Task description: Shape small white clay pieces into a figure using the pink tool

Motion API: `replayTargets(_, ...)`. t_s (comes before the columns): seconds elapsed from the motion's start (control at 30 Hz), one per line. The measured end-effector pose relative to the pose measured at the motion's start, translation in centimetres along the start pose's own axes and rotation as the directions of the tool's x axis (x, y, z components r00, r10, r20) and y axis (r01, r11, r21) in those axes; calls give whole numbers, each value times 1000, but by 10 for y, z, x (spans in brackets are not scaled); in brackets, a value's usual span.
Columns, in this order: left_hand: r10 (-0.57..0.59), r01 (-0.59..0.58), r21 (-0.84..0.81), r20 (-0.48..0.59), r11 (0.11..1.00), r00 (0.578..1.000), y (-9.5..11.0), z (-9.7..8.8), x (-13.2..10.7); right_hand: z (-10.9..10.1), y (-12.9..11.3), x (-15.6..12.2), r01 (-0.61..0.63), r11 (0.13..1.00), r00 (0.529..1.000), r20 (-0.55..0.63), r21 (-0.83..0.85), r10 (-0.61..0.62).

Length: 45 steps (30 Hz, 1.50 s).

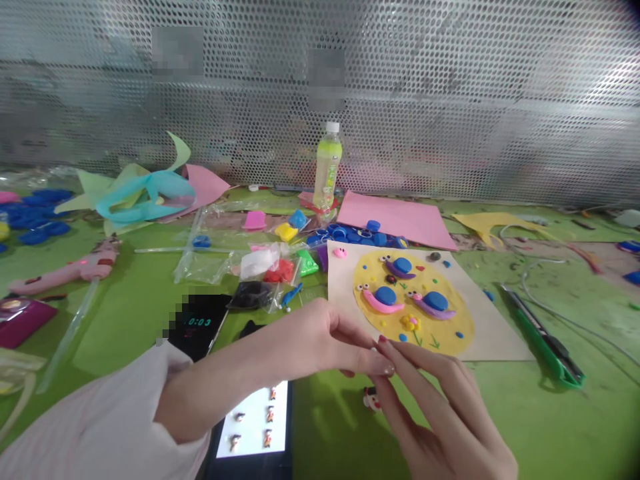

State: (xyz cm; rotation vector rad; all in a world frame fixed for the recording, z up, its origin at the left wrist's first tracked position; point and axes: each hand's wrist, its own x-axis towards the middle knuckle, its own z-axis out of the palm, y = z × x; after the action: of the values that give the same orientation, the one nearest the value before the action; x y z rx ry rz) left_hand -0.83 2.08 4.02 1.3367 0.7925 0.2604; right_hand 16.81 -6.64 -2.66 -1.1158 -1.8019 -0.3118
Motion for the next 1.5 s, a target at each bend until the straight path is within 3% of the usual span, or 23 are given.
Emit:
replayTargets(0.23,6,-3,-79,47,997,999,-2,2,-2,-5,2,1,43,990,999,6,135,-45)
replayTargets(0.5,-21,23,-51,43,998,999,-2,-3,-1,-6,4,1,25,988,999,34,153,-31)
replayTargets(0.6,3,-2,-31,13,1000,1000,-4,-5,-3,-5,7,2,57,991,998,28,117,-61)
replayTargets(0.73,43,-44,-14,-29,999,999,-7,-7,-6,1,11,7,78,995,995,-72,56,-73)
replayTargets(0.87,11,-12,-10,-95,1000,995,-6,-3,-7,4,10,9,120,992,988,-102,26,-117)
replayTargets(1.07,-15,10,-38,-139,999,990,-3,3,-5,3,3,5,61,997,996,-66,39,-58)
replayTargets(1.23,8,-12,-34,-120,999,993,-5,-2,-5,2,0,2,-43,985,999,-6,170,45)
replayTargets(1.37,18,-19,-18,-86,1000,996,-5,-8,-7,-2,4,1,13,978,995,98,209,-34)
replayTargets(1.5,21,-23,-25,-71,999,997,-4,-9,-7,-4,7,0,47,983,996,69,176,-60)
